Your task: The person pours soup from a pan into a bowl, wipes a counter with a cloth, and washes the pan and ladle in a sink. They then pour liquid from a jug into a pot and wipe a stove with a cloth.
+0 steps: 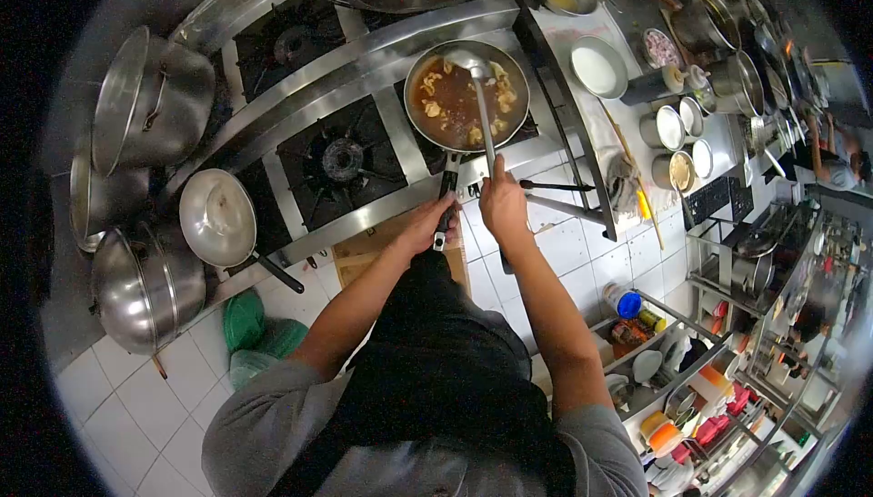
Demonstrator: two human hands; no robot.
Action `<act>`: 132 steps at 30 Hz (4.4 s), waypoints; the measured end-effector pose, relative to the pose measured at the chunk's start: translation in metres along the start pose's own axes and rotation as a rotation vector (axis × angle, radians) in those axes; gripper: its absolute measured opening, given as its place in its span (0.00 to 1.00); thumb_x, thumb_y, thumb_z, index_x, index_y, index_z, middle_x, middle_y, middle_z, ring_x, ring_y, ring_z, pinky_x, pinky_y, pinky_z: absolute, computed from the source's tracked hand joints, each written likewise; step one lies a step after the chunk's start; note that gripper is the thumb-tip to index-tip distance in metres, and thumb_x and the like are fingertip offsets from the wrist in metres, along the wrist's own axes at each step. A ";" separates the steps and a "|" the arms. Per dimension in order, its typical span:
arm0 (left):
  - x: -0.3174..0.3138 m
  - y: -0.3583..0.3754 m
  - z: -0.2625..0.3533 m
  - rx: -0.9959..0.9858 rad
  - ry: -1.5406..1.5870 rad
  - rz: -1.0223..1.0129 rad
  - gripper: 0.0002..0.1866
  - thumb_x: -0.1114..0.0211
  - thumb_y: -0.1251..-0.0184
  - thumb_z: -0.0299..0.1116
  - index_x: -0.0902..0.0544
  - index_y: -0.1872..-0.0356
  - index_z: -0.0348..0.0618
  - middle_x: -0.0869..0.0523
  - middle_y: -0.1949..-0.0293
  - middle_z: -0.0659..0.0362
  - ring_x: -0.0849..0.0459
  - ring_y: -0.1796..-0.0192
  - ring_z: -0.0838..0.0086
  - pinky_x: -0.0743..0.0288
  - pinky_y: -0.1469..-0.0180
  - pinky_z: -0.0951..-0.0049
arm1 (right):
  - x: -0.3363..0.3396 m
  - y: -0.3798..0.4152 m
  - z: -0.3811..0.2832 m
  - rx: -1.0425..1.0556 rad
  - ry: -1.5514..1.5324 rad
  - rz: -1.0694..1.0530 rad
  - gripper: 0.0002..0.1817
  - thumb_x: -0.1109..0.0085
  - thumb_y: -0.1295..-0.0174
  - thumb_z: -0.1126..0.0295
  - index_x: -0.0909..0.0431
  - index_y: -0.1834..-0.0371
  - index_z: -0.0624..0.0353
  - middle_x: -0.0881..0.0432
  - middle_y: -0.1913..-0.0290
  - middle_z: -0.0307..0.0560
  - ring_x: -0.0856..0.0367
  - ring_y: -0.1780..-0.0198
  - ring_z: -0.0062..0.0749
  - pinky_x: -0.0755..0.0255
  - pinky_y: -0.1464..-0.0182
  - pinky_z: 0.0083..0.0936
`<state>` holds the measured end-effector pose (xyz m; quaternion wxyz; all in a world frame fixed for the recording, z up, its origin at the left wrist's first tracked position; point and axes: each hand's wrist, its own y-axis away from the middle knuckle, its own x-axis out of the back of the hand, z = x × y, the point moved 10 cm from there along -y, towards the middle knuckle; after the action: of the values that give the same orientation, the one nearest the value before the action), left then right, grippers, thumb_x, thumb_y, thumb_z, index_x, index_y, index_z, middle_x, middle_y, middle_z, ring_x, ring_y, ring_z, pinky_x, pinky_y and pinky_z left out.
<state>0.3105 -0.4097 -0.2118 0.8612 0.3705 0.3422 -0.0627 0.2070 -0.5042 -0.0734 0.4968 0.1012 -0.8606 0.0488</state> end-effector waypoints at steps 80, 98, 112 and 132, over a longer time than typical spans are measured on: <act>-0.178 0.138 -0.027 0.269 -0.962 -0.408 0.12 0.37 0.33 0.31 0.31 0.74 0.44 0.33 0.87 0.67 0.32 0.89 0.82 0.35 0.86 0.76 | 0.157 0.377 0.042 -0.775 -0.428 0.259 0.28 0.48 0.30 0.66 0.38 0.30 0.65 0.24 0.79 0.59 0.23 0.80 0.44 0.28 0.71 0.40; -0.245 0.233 -0.257 0.660 -1.245 -0.866 0.12 0.38 0.33 0.33 0.30 0.74 0.45 0.33 0.86 0.68 0.33 0.88 0.83 0.35 0.85 0.76 | 0.250 0.677 -0.058 -1.217 -0.521 0.729 0.27 0.43 0.34 0.70 0.34 0.31 0.59 0.33 0.82 0.41 0.38 0.80 0.20 0.39 0.76 0.22; -0.292 0.262 -0.305 0.811 -1.465 -1.070 0.11 0.37 0.34 0.30 0.31 0.72 0.44 0.33 0.86 0.67 0.33 0.88 0.82 0.36 0.86 0.76 | 0.191 0.762 -0.039 -1.412 -0.072 0.876 0.27 0.43 0.35 0.69 0.35 0.32 0.59 0.23 0.75 0.65 0.21 0.74 0.57 0.29 0.68 0.41; -0.391 0.187 -0.338 0.926 -1.664 -1.366 0.13 0.36 0.37 0.30 0.31 0.76 0.41 0.31 0.86 0.65 0.33 0.88 0.82 0.37 0.86 0.76 | 0.246 0.696 -0.085 -1.666 -0.657 1.443 0.27 0.46 0.34 0.75 0.34 0.31 0.61 0.31 0.79 0.33 0.34 0.80 0.13 0.39 0.78 0.15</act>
<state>-0.1018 -0.1022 -0.0185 0.3897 0.2326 -0.2545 -0.8539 0.0040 0.1590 0.1939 0.0175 -0.7672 -0.5714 -0.2909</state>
